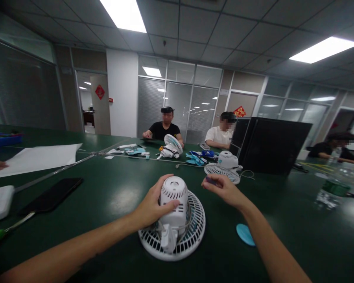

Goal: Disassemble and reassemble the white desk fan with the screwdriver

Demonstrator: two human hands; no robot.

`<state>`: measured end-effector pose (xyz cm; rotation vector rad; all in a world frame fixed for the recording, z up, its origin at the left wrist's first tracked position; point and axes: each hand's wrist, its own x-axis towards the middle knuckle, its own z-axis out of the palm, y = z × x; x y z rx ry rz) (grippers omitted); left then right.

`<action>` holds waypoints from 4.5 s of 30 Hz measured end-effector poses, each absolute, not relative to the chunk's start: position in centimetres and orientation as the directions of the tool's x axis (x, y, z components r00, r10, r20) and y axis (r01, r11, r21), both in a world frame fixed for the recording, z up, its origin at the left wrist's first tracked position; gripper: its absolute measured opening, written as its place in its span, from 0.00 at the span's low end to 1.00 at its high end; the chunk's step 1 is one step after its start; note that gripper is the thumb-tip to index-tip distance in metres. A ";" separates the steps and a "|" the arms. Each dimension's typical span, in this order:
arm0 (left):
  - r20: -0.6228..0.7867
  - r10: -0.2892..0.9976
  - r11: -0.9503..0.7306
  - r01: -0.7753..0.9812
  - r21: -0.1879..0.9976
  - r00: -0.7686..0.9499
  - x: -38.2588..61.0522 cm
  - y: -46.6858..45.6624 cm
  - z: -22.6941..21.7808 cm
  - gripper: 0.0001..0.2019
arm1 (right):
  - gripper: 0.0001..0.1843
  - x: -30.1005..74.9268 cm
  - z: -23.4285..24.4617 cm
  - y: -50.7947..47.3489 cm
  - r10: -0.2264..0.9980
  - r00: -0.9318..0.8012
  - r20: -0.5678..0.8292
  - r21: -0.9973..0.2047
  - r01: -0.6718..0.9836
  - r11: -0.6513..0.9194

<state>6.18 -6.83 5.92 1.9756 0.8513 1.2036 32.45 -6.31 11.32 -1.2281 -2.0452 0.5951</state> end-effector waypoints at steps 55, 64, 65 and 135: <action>0.546 0.749 -0.633 0.162 0.757 0.375 6.1 -6.7 5.8 0.36 | 0.18 23.1 17.2 -11.8 0.697 -0.667 0.263 0.027 0.727 0.686; 0.655 0.692 -0.710 0.120 0.694 0.304 6.5 -7.0 4.9 0.34 | 0.15 25.7 17.3 -9.3 0.617 -0.432 0.658 -0.297 0.604 0.740; 0.682 0.668 -0.734 0.111 0.670 0.299 6.6 -7.1 4.9 0.30 | 0.16 25.7 17.5 -9.0 0.615 -0.382 0.690 -0.345 0.573 0.743; 0.757 0.613 -0.775 -0.016 0.632 0.226 6.9 -6.8 4.7 0.19 | 0.19 19.3 11.2 -6.5 0.730 -0.045 0.682 -0.731 -0.015 0.682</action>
